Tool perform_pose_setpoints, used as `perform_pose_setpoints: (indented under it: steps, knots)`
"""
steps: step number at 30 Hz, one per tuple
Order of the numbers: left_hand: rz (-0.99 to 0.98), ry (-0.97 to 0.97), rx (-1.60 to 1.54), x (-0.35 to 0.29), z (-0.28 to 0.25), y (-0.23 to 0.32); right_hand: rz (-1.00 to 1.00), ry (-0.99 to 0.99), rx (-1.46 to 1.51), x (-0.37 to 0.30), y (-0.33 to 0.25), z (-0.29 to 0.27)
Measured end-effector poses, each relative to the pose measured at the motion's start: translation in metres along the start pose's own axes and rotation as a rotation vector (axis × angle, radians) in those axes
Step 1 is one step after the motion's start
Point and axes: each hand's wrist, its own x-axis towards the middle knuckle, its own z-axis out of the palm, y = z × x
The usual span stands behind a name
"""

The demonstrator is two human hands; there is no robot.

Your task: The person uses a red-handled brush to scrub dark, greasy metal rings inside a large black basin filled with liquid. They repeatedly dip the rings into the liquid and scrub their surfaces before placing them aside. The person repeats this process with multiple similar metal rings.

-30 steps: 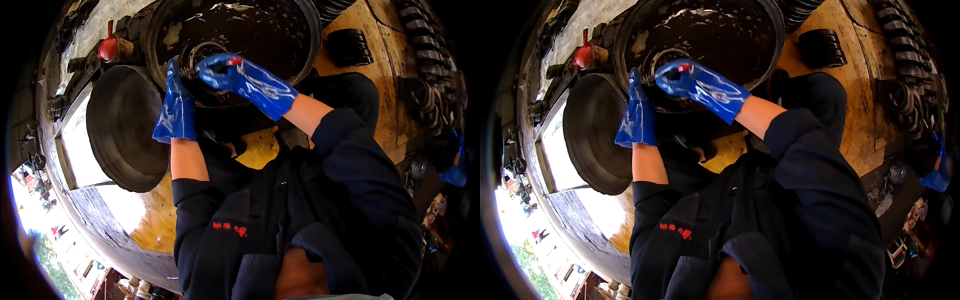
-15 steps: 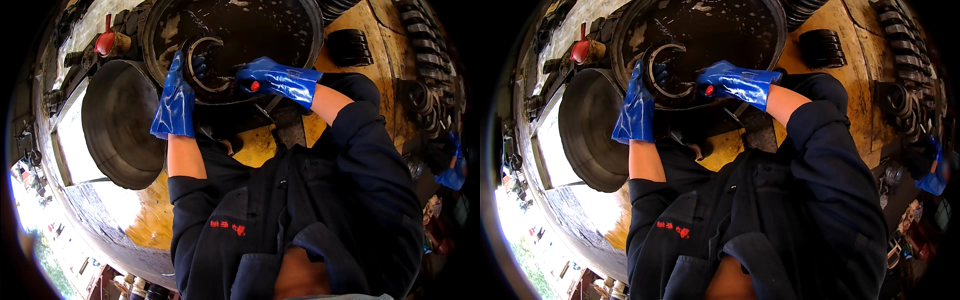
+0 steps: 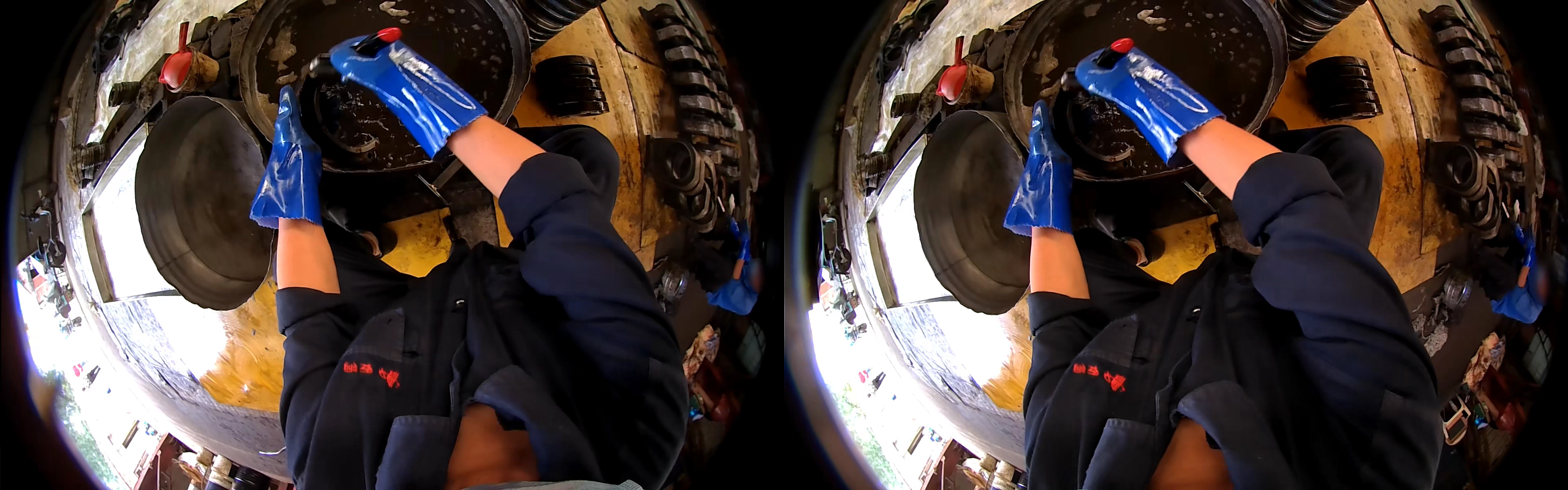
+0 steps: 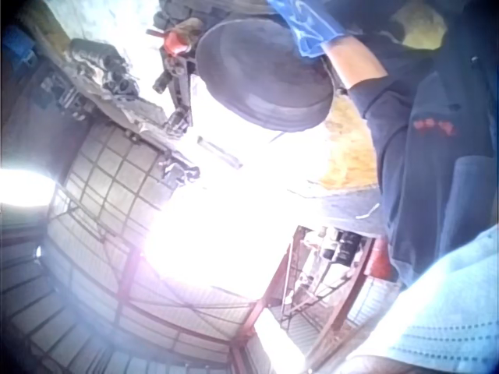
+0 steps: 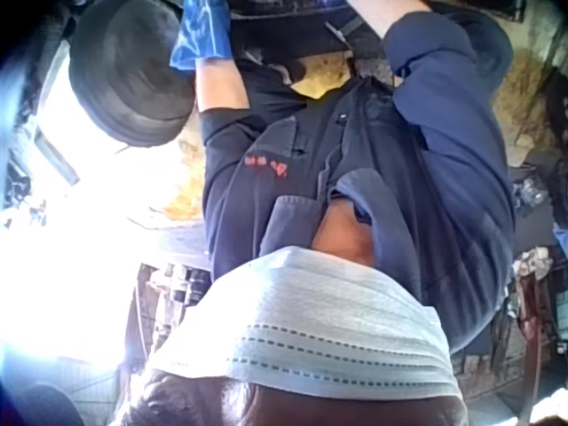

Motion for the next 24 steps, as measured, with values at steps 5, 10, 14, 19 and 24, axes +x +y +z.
perform_pose_setpoints:
  steps: [5,10,14,19,24]
  knots:
    - [-0.456,0.005,-0.921,0.016,0.011,-0.021,-0.212,0.089,0.077,-0.048,0.030,0.054]
    - [-0.615,-0.072,-1.339,0.030,0.022,-0.061,-0.361,-0.188,-0.085,-0.114,0.029,0.034]
    - [-0.659,-0.125,-1.363,0.036,0.028,-0.042,-0.349,-0.187,-0.246,-0.128,0.057,0.011]
    - [-0.774,-0.057,-1.218,0.041,0.020,-0.029,-0.245,-0.236,-0.481,-0.122,0.057,-0.021]
    - [-0.794,-0.065,-1.165,0.038,0.017,-0.037,-0.684,-0.213,-0.267,-0.112,0.044,-0.014]
